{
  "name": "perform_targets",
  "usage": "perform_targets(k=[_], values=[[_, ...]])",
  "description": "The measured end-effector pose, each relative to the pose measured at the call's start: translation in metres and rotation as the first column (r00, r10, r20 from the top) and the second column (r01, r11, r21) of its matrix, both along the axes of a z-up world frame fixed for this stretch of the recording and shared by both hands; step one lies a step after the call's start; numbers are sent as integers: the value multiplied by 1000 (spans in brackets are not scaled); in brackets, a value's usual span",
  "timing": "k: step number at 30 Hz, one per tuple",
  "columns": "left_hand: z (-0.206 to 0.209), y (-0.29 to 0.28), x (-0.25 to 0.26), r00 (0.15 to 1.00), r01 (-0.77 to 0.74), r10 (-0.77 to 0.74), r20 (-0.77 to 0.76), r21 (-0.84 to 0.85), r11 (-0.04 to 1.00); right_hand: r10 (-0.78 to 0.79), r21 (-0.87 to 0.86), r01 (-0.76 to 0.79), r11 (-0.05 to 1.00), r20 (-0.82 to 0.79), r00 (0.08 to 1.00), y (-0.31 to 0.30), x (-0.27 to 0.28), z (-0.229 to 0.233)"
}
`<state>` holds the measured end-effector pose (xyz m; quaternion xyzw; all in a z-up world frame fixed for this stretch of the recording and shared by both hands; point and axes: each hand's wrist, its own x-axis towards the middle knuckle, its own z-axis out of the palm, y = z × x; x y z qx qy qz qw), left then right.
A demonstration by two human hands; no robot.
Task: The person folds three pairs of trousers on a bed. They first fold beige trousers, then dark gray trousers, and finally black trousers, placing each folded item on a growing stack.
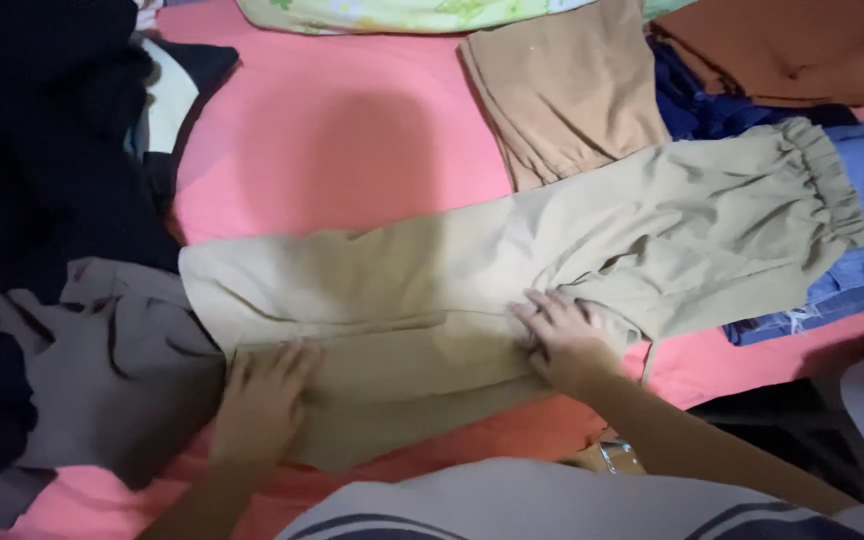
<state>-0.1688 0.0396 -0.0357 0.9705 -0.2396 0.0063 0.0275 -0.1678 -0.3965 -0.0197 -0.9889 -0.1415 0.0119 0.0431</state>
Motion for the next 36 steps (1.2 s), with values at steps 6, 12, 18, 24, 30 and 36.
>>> perform_targets(k=[6, 12, 18, 24, 30, 36], values=[[38, 3, 12, 854, -384, 508, 113, -523, 761, -183, 34, 184, 982, -32, 983, -41, 10, -36], [-48, 40, 9, 564, -796, 660, -496, -539, 276, -391, -5, 398, 917, 174, 904, -50, 23, -33], [10, 18, 11, 712, -656, 635, -300, -606, 450, -72, 194, 3, 981, 345, 936, -2, 22, -13], [40, 3, 4, 770, -436, 583, 258, -454, 777, 144, 268, -222, 937, 280, 949, 93, 12, 0], [3, 0, -1, 614, -788, 570, -546, -463, 406, 240, 275, -282, 919, 176, 955, 152, 13, 2], [-47, 33, -20, 651, -746, 385, -654, -455, 487, 188, 142, -186, 972, -4, 982, 172, 10, -13]])
